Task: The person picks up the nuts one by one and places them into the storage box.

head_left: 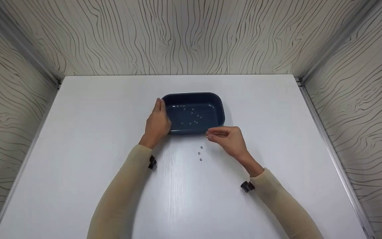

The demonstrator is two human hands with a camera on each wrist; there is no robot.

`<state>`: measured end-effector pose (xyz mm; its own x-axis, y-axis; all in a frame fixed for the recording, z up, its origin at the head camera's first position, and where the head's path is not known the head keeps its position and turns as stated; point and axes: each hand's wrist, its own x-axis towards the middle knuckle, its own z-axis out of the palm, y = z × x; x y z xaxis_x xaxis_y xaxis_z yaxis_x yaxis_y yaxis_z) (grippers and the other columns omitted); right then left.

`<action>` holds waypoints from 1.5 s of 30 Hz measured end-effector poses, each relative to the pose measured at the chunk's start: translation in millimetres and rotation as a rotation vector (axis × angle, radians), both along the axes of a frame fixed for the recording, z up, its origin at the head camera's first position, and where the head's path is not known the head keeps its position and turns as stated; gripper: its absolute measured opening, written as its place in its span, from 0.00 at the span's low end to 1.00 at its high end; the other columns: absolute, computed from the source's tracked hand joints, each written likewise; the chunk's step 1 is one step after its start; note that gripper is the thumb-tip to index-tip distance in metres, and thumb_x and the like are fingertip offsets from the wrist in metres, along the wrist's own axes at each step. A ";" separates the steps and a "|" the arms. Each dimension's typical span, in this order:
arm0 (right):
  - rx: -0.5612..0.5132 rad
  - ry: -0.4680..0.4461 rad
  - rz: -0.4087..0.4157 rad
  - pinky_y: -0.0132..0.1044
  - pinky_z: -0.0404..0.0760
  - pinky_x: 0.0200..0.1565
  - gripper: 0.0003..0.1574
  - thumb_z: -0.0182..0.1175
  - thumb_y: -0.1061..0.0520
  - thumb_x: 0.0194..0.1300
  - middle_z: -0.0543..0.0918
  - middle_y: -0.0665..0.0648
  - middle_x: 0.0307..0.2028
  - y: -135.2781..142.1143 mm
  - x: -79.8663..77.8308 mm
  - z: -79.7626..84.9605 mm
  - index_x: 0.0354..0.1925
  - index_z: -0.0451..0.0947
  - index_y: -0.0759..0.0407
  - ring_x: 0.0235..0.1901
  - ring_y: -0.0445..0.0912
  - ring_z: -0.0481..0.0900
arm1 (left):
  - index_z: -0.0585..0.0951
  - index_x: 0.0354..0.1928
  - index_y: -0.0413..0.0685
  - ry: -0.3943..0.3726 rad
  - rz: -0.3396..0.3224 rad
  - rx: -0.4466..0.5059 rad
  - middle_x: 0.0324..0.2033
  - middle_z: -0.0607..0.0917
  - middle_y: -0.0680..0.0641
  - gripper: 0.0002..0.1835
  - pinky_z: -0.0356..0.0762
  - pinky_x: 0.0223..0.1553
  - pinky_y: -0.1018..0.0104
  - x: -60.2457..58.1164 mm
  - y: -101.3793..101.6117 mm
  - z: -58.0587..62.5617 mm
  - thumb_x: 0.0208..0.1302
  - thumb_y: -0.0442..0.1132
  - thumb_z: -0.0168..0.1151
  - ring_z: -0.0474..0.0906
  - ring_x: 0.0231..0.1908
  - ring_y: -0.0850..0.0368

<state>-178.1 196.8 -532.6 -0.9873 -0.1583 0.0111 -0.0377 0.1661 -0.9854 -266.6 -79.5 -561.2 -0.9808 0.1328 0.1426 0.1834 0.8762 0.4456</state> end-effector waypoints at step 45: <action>-0.252 -0.162 -0.168 0.38 0.91 0.49 0.18 0.68 0.71 0.66 0.87 0.77 0.51 -10.9 -82.2 22.4 0.53 0.81 0.78 0.40 0.45 0.94 | 0.55 0.80 0.29 -0.002 0.006 0.023 0.80 0.58 0.29 0.32 0.81 0.66 0.47 -0.3 -0.5 -0.8 0.78 0.33 0.42 0.70 0.74 0.36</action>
